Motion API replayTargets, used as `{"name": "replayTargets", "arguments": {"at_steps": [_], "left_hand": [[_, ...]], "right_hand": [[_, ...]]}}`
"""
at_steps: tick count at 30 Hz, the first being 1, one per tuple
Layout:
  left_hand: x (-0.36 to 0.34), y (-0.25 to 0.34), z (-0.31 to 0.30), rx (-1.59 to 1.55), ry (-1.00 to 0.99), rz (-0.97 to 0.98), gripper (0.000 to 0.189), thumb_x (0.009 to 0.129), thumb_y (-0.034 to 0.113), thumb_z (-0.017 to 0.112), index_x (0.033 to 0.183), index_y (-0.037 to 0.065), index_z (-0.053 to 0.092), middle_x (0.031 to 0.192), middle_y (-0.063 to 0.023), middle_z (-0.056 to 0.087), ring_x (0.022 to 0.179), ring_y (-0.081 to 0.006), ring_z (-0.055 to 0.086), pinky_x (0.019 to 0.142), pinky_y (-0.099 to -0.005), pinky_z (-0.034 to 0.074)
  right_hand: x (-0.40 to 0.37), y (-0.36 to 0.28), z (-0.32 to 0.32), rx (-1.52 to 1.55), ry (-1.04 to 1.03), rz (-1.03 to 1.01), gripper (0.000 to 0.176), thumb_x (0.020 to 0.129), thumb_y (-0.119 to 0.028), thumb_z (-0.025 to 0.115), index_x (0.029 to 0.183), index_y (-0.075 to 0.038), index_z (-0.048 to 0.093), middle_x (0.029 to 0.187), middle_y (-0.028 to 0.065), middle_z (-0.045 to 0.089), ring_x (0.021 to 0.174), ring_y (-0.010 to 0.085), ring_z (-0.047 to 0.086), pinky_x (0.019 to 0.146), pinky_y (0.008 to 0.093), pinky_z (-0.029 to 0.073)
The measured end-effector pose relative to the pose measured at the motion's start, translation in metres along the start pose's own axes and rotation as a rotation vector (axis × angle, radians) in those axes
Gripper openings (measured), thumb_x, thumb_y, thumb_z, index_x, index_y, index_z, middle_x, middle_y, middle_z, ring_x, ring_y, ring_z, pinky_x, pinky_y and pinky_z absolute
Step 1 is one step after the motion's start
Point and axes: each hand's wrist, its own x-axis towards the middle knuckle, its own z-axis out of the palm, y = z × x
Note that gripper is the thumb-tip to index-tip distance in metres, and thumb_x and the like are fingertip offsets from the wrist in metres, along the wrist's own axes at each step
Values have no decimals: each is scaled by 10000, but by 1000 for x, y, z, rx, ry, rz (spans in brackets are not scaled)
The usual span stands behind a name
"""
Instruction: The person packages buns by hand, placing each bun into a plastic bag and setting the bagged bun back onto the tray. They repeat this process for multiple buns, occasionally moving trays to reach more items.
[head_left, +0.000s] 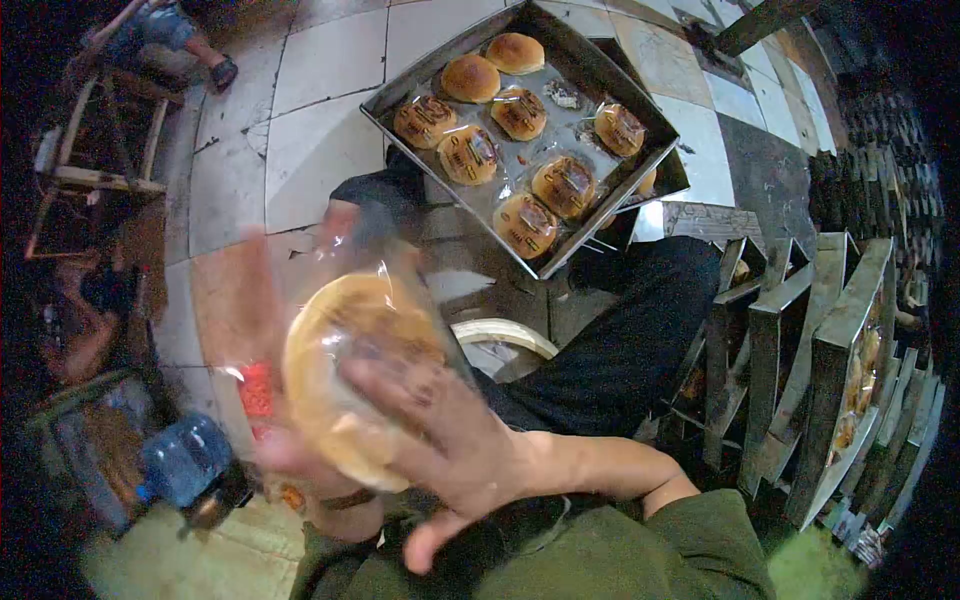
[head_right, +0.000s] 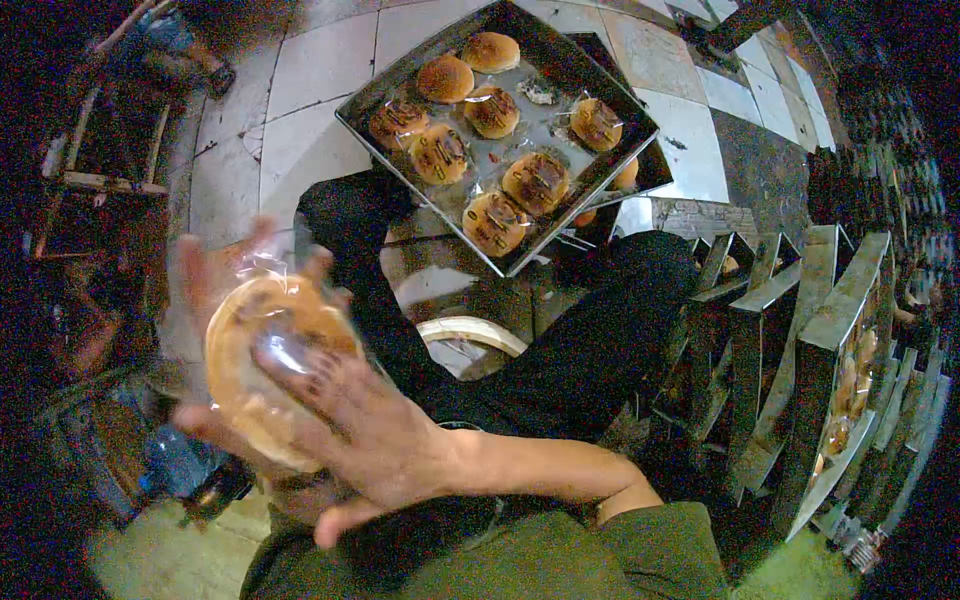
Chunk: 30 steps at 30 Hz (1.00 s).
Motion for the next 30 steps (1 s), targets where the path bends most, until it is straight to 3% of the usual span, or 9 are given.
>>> {"name": "replayTargets", "arguments": {"at_steps": [7, 9, 11, 15, 17, 20, 23, 26, 30], "left_hand": [[48, -5, -30, -293, -31, 36, 660, 843, 575, 410, 1246, 53, 391, 1186, -220, 477, 1033, -348, 520, 916, -531, 385], [62, -5, -41, -347, -44, 28, 654, 843, 577, 410, 1233, 51, 407, 1175, -226, 484, 1031, -346, 522, 911, -530, 390], [75, -8, -48, -391, -68, -11, 649, 843, 578, 410, 1220, 50, 423, 1163, -231, 492, 1029, -344, 523, 905, -529, 396], [83, -6, -58, -437, -112, -31, 640, 843, 581, 409, 1194, 47, 454, 1140, -242, 508, 1024, -340, 527, 894, -527, 407], [88, -1, -63, -447, 47, 156, 688, 811, 602, 444, 1215, 45, 444, 1188, -237, 484, 1077, -371, 488, 927, -594, 352], [70, 6, -66, -343, -13, 110, 738, 782, 575, 515, 1252, 19, 396, 1274, -209, 425, 1181, -407, 383, 993, -613, 244], [63, 4, -52, -402, -31, 176, 744, 793, 577, 498, 1292, 45, 354, 1308, -209, 386, 1201, -408, 360, 989, -619, 241], [57, 5, -50, -297, -7, 159, 756, 796, 597, 471, 1311, 62, 332, 1285, -205, 409, 1161, -398, 407, 948, -611, 304], [43, -5, -61, -263, 97, 51, 757, 793, 605, 465, 1299, 54, 347, 1228, -207, 462, 1082, -388, 481, 890, -595, 385]], "right_hand": [[23, 16, -5, -141, -262, 188, 781, 685, -519, 557, 1217, 35, 418, 1298, 289, 339, 1170, 414, 377, 989, 470, 279], [17, 31, 0, -552, -168, -65, 506, 697, -307, 572, 1078, 23, 524, 1173, 210, 493, 1047, 351, 491, 927, 435, 353], [31, 46, -15, -719, 155, 44, 330, 585, -129, 623, 902, -40, 608, 765, 46, 551, 723, 190, 529, 599, 323, 423], [14, 7, 24, -214, -215, -157, 246, 648, -161, 571, 856, -33, 601, 725, 49, 534, 659, 184, 527, 567, 308, 426], [-5, -18, 20, -64, -109, -196, 307, 634, -157, 629, 905, -14, 606, 802, 69, 555, 722, 199, 540, 595, 308, 432], [34, 28, -18, -400, 109, 311, 322, 674, -64, 693, 983, -37, 606, 820, 82, 565, 744, 204, 553, 663, 294, 446], [10, 43, -12, 338, -45, 614, 295, 687, -44, 663, 972, -27, 588, 842, 110, 573, 729, 253, 561, 677, 289, 455], [1, 40, -17, -92, -88, 220, 240, 691, -76, 636, 906, -6, 557, 798, 91, 562, 740, 232, 569, 658, 262, 456], [-4, 34, -19, -472, -399, 301, 150, 754, -112, 507, 856, -3, 518, 704, 69, 507, 694, 224, 595, 570, 345, 481]]}}
